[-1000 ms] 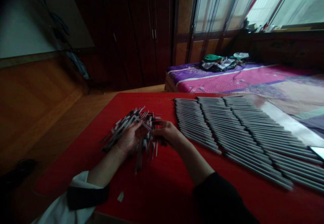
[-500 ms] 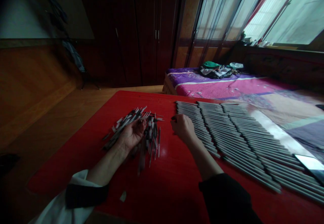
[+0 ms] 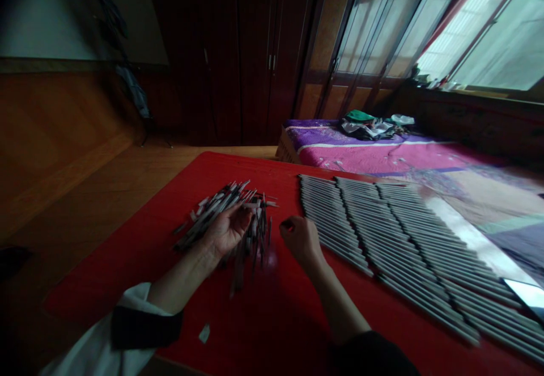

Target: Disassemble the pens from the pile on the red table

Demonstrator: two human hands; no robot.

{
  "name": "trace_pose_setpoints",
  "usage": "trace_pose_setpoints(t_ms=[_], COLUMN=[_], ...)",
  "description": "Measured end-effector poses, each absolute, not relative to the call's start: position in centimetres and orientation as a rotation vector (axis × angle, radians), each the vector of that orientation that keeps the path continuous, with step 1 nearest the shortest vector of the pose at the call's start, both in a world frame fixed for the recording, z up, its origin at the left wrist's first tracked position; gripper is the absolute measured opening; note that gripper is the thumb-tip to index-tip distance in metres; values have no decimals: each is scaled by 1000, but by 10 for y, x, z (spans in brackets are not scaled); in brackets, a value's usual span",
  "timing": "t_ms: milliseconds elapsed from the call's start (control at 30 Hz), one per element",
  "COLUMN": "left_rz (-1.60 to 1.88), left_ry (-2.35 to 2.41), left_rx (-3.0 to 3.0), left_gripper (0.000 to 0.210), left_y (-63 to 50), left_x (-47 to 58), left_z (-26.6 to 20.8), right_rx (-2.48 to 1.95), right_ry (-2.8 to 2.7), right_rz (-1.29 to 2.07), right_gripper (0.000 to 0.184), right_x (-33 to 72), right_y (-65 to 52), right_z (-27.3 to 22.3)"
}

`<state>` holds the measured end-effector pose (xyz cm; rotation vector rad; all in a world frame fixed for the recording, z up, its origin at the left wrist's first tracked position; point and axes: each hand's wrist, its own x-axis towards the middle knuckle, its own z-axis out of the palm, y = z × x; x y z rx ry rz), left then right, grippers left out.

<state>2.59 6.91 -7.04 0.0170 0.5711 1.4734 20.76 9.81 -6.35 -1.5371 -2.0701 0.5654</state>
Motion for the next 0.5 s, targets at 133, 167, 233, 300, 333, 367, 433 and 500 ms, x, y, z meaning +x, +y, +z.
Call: trace_pose_setpoints(t_ms=[133,167,233,300,333,367,433,500], left_rz=[1480,1482,1480,1484,1492,1496,1492,1488], left_ry=[605,623,668,714,732,748,765,760], left_rx=[99,123,164,203,226,253,320,374], left_gripper=[21,20,20,19,19,17,13,10], left_y=[68,68,67,65,64,64,62,61], left_x=[32,34,37,40,42,43,46,48], left_z=[-75,-76,-76,-76,-76,-76,-77,-79], right_rx=[-1225,-1169,-1089,-1053,-1039,-1028,-1014,-1011], right_ry=[-1557,-1481,-1404,-1391,-1405,-1428,-1480,-1527], right_rz=[1177,1221,1253,1247,1232,1213,1157,1088], right_gripper=[16,16,15,14,13,12,12,13], right_x=[201,201,200,200,201,201,202,202], right_y=[83,80,77,76,76,76,77,77], right_z=[-59,-59,-59,-60,-61,-61,-63,-65])
